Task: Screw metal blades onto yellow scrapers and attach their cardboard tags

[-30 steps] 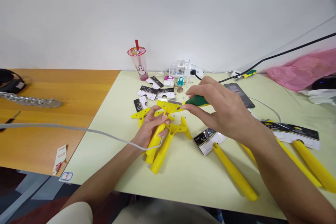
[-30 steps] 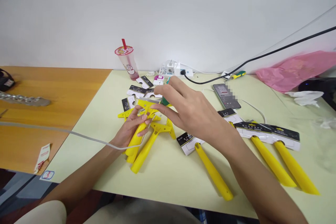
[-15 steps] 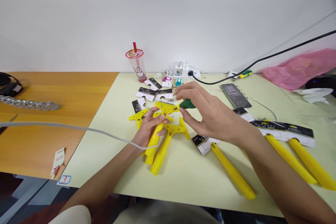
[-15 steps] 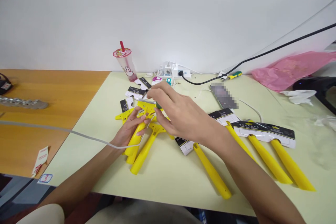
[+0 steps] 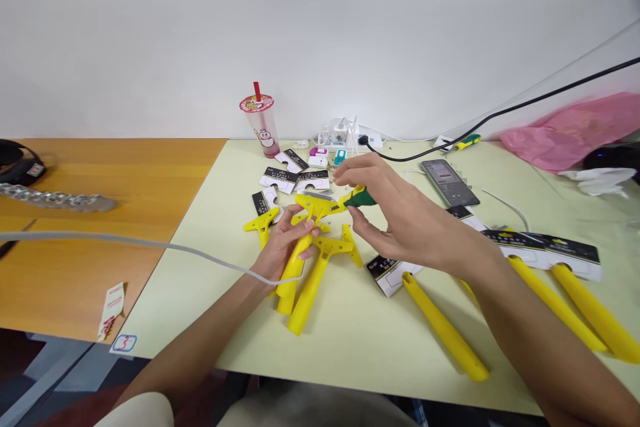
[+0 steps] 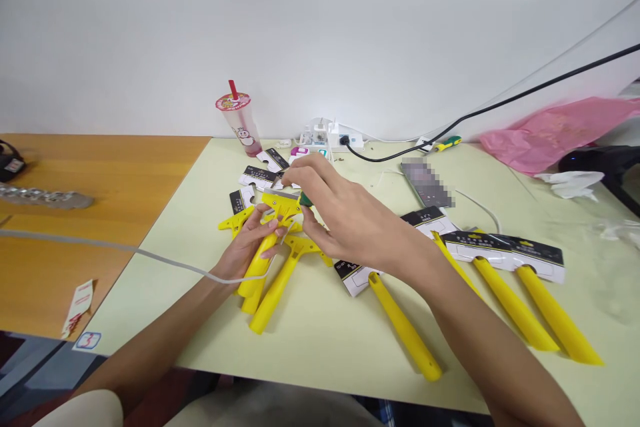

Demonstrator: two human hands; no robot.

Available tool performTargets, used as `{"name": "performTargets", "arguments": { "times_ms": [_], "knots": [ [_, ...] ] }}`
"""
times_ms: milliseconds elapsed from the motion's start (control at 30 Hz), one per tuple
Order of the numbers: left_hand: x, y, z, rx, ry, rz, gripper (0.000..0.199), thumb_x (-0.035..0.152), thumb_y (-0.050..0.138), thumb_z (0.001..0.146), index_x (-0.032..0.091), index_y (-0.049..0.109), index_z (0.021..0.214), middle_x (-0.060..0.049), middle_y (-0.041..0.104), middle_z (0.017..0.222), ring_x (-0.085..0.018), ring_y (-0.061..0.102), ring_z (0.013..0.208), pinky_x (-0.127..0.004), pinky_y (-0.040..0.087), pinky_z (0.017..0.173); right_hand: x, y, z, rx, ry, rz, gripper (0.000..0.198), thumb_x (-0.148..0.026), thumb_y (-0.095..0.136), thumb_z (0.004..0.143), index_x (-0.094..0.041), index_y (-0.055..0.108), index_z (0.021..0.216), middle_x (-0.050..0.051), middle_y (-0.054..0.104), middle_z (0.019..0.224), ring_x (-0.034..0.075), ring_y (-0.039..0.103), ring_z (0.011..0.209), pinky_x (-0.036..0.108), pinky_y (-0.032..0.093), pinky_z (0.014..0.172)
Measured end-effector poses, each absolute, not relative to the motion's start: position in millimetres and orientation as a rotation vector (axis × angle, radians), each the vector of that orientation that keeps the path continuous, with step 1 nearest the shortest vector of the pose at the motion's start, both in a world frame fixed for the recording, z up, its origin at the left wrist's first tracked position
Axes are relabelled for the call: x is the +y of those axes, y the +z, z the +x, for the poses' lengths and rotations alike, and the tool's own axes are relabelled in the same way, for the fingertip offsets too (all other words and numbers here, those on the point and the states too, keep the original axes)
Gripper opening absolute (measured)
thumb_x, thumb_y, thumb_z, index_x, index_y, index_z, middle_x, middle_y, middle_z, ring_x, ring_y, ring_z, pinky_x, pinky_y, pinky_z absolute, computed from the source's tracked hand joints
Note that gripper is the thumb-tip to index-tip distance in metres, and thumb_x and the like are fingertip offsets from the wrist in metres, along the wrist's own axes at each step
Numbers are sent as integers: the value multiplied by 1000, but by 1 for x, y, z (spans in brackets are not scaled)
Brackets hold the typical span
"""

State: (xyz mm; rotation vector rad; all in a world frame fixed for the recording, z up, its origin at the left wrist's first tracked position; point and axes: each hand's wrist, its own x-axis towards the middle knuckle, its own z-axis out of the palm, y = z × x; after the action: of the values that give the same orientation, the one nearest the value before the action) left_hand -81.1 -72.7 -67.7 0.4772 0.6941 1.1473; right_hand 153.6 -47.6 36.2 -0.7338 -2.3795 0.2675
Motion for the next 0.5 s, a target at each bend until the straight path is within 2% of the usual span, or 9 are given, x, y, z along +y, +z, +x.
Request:
{"name": "performTargets", "arguments": {
  "times_ms": [67, 167, 233, 400, 500],
  "knots": [
    [-72, -68, -82, 689, 1161, 467, 54, 12, 94, 77, 27, 56, 114, 0, 65, 99, -11, 66, 77, -13, 35, 42, -47, 35, 153, -2387, 261, -723, 33, -17, 53, 107, -24, 54, 139, 16, 67, 139, 28, 73, 108, 39, 63, 77],
    [-72, -68, -83, 676, 1164, 482, 53, 11, 93, 79, 27, 56, 113, 0, 65, 98, -12, 66, 77, -13, 35, 42, -46, 33, 151, -2368, 105, -734, 18, -27, 55, 112, -22, 59, 129, 13, 73, 120, 25, 74, 93, 36, 60, 70],
    [-73, -68, -83, 678, 1151, 492, 53, 12, 93, 78, 27, 56, 112, 0, 64, 97, -12, 66, 77, -13, 35, 42, -45, 34, 151, -2351, 31, -761, 20, -34, 57, 112, -21, 59, 127, 13, 74, 116, 25, 74, 89, 35, 59, 67],
    [-74, -70, -82, 687, 1143, 472, 54, 12, 94, 78, 27, 57, 114, 0, 64, 99, -12, 67, 78, -13, 36, 43, -46, 37, 155, -2408, 233, -798, 39, -24, 56, 108, -24, 52, 147, 17, 67, 142, 30, 75, 112, 43, 64, 83],
    [-73, -70, -84, 678, 1158, 461, 53, 11, 93, 79, 27, 58, 115, 0, 65, 100, -12, 67, 79, -13, 36, 43, -47, 36, 155, -2412, 238, -742, 37, -21, 53, 109, -26, 54, 145, 15, 69, 141, 30, 74, 116, 43, 64, 87]
  ]
}}
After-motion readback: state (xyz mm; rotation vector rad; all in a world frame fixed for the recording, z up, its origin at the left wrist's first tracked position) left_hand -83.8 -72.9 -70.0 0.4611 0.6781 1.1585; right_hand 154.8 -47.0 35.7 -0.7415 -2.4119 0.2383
